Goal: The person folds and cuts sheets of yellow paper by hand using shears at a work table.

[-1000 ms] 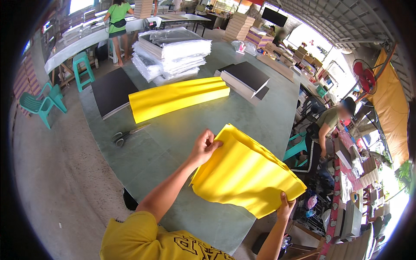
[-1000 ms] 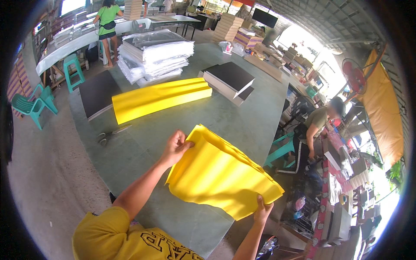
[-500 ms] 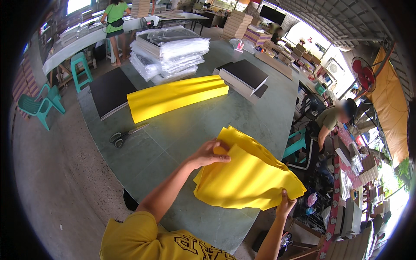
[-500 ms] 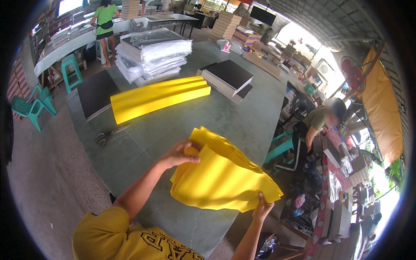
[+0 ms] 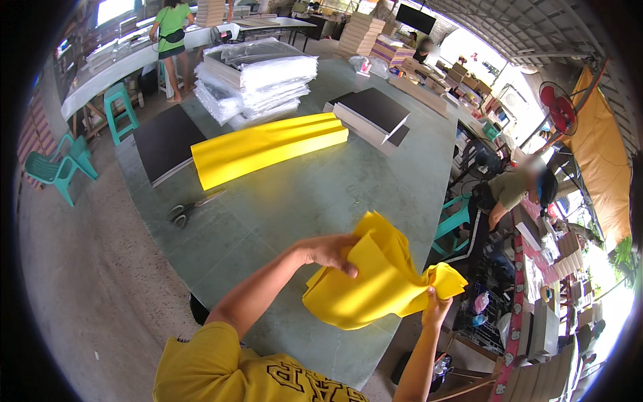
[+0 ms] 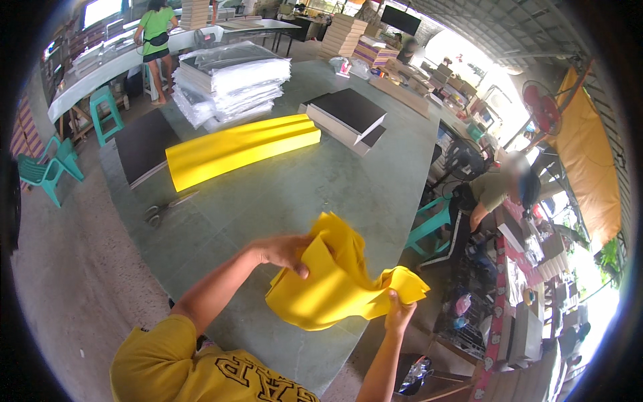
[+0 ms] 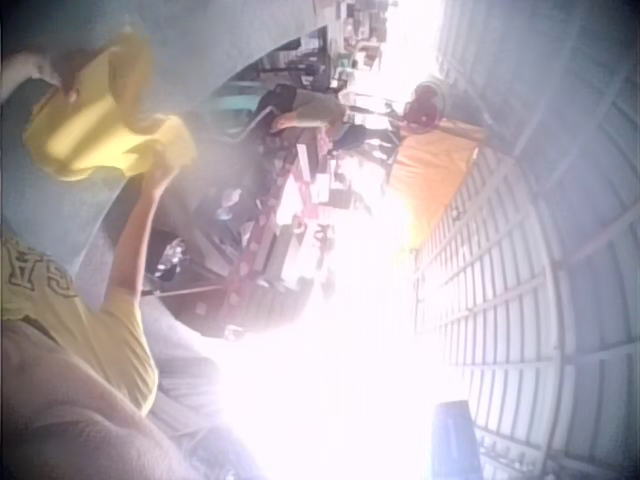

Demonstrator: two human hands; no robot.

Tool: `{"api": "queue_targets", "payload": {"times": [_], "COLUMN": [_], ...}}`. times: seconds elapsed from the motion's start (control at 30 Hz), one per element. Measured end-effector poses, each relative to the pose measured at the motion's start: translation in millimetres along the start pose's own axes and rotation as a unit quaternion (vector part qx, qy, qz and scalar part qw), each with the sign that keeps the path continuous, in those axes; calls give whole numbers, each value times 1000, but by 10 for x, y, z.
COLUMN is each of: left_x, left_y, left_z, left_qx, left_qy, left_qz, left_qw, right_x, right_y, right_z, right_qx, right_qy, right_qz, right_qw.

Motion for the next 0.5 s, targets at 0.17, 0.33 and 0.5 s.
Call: {"api": "queue_targets", "payload": {"times": [0.17,0.33,0.5], "left_x": [-552,118,625], "left_y": [-286,39,313], "left_z": [-9,280,189], "left_qx": [1,-2,-35], "left_qy": [-125,-68,-94], "left_qz": [-81,145,290], "left_qw": [989,987,952], "right_x": [-269,-133,426], "right_y": [7,-242,-129], "right_z": [231,-333,-72], "right_qx": [-25,3,5], "right_qy": [117,-107,11], "right_qz": [-60,12,53], "right_qw": [991,994,999]}}
Point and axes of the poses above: each hand's wrist, its own y-axis away from the middle knuckle, its own x-axis out of the back of the hand, z = x × y, the point moved 8 cm from there along -y, towards the middle knuckle, and after that the axes turned 6 degrees about -z, right-handed, at the moved point
